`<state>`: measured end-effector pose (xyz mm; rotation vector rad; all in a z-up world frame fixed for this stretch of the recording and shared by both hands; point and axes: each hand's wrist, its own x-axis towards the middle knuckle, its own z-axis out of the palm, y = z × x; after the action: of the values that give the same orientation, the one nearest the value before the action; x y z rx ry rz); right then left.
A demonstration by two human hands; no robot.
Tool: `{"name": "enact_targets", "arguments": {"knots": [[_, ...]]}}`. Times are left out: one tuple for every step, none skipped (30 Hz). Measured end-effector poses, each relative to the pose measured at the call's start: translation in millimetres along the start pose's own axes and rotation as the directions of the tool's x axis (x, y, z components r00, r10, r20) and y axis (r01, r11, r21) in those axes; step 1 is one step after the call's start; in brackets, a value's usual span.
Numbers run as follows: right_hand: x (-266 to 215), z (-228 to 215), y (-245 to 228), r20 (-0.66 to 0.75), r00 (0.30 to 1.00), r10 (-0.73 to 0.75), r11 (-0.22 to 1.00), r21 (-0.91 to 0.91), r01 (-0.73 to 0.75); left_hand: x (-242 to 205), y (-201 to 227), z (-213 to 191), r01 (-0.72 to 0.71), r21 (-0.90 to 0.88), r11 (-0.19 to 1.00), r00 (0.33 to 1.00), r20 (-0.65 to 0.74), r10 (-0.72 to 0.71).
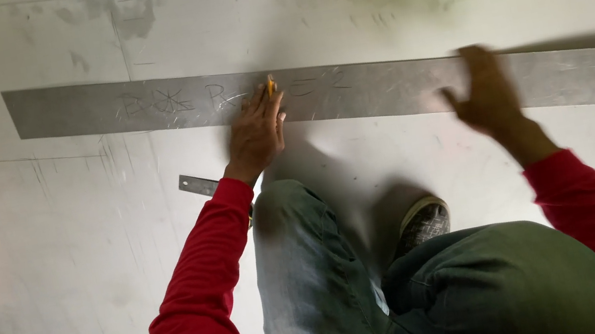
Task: The person kneels on the floor and uses a metal ruler and pencil to draw straight lines on a large white board. They repeatedly reposition the ruler and draw parallel lines across the surface.
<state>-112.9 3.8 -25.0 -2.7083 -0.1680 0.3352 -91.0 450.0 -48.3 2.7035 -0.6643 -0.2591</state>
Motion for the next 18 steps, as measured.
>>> {"name": "enact_targets", "arguments": {"knots": [[10, 14, -33, 0.004, 1.0, -0.001, 1.0, 0.001, 0.001, -1, 1, -1, 0.004, -0.001, 1.0, 1.0, 0.003, -0.004], [22, 29, -65, 0.026, 0.967, -0.252, 0.967, 0.033, 0.251, -1, 1, -3, 0.012, -0.009, 1.0, 1.0, 0.006, -0.012], [32, 44, -97, 0.037, 0.872, -0.488, 0.872, 0.069, 0.485, 0, 2, -5, 0.02, -0.017, 1.0, 1.0, 0.009, -0.02], [42, 54, -122, 0.039, 0.872, -0.489, 0.871, 0.076, 0.485, 0, 0, -5, 0.024, -0.016, 1.0, 1.0, 0.015, -0.024], [51, 65, -147, 0.135, 0.779, -0.613, 0.787, 0.017, 0.617, -1, -1, -6, 0.027, -0.048, 0.998, 0.999, 0.024, -0.026], [65, 76, -172, 0.232, 0.661, -0.713, 0.674, -0.032, 0.738, 2, -5, -7, 0.029, -0.075, 0.997, 0.999, 0.026, -0.027], [68, 81, -186, 0.228, 0.658, -0.718, 0.67, -0.03, 0.741, 2, -7, -8, 0.032, -0.069, 0.997, 0.999, 0.025, -0.03], [71, 86, -201, 0.312, 0.641, -0.701, 0.65, -0.09, 0.755, 0, -8, -9, 0.062, -0.123, 0.99, 0.998, 0.038, -0.057], [73, 92, -215, 0.393, 0.623, -0.676, 0.622, -0.148, 0.769, -1, -9, -10, 0.092, -0.177, 0.98, 0.995, 0.053, -0.084], [74, 91, -223, 0.394, 0.613, -0.685, 0.615, -0.138, 0.776, -1, -11, -9, 0.106, -0.174, 0.979, 0.994, 0.056, -0.098], [74, 90, -230, 0.444, 0.649, -0.618, 0.664, -0.148, 0.733, -1, -13, -9, 0.143, -0.212, 0.967, 0.989, 0.075, -0.13], [78, 88, -237, 0.488, 0.682, -0.545, 0.708, -0.169, 0.686, 2, -15, -9, 0.176, -0.25, 0.952, 0.983, 0.089, -0.158], [78, 87, -245, 0.488, 0.674, -0.554, 0.7, -0.166, 0.695, 3, -11, -29, 0.185, -0.246, 0.951, 0.982, 0.085, -0.169], [80, 86, -251, 0.513, 0.694, -0.505, 0.733, -0.169, 0.659, 6, -8, -49, 0.295, -0.407, 0.864, 0.955, 0.135, -0.263], [82, 86, -257, 0.538, 0.71, -0.454, 0.765, -0.174, 0.621, 9, -3, -68, 0.392, -0.549, 0.738, 0.919, 0.199, -0.34], [86, 90, -257, 0.541, 0.703, -0.462, 0.758, -0.17, 0.63, 15, -6, -80, 0.4, -0.549, 0.734, 0.915, 0.197, -0.351], [89, 93, -257, 0.542, 0.717, -0.438, 0.776, -0.174, 0.607, 20, -9, -92, 0.464, -0.648, 0.605, 0.859, 0.161, -0.486], [88, 98, -258, 0.542, 0.735, -0.408, 0.798, -0.179, 0.575, 24, -11, -103, 0.494, -0.736, 0.463, 0.783, 0.146, -0.604]]}}
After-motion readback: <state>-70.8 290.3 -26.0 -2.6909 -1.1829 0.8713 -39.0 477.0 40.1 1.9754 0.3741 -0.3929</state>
